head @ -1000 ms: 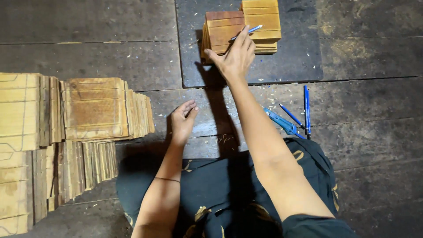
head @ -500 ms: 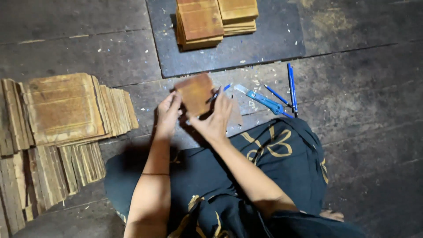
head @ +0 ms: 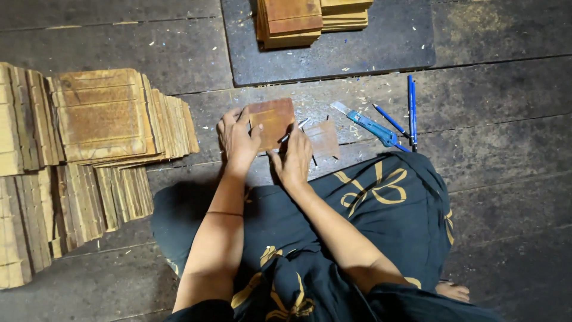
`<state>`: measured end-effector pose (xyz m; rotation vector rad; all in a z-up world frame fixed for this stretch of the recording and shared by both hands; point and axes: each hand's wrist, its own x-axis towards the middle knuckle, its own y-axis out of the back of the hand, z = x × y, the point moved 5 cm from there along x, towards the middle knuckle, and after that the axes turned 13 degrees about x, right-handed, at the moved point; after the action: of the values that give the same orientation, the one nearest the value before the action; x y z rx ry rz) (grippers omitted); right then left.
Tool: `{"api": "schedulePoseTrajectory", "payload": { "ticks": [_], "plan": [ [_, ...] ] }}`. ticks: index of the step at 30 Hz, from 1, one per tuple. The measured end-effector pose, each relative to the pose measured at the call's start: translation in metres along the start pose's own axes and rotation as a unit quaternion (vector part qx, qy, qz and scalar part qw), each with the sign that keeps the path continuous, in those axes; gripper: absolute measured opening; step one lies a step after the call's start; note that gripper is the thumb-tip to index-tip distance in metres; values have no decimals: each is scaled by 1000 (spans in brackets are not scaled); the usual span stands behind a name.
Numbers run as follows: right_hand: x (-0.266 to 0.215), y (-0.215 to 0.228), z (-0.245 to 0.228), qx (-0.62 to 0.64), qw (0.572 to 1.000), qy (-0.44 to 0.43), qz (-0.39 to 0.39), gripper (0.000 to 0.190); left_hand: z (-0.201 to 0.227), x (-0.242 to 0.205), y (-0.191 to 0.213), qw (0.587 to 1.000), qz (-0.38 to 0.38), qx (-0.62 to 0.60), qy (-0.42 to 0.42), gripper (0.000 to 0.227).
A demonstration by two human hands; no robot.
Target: The person marks small wooden tiles using a pencil and a template, then scores or cuts them with a utility knife and stacks them.
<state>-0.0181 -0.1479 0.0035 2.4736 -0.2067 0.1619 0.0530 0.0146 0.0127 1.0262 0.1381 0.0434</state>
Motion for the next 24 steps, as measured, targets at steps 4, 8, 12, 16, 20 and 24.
{"api": "schedulePoseTrajectory", "payload": {
  "ticks": [4,8,12,16,20,24],
  "plan": [
    [13,13,0,33,999,-13,6,114,19,-7,25,998,-49,9,-44,79],
    [11,63,0,-66,997,-19,27,115,48,-15,43,987,-131,55,-69,112],
    [13,87,25,-131,980,-150,2,123,47,-14,29,980,-141,114,-87,118],
    [12,98,61,-138,975,-170,28,123,45,-12,26,981,-134,114,-84,113],
    [7,99,72,-100,979,-165,61,122,45,-12,25,984,-105,110,-96,111],
    [7,101,56,-72,983,-113,129,116,45,-8,24,985,-87,114,-94,104]
  ]
}}
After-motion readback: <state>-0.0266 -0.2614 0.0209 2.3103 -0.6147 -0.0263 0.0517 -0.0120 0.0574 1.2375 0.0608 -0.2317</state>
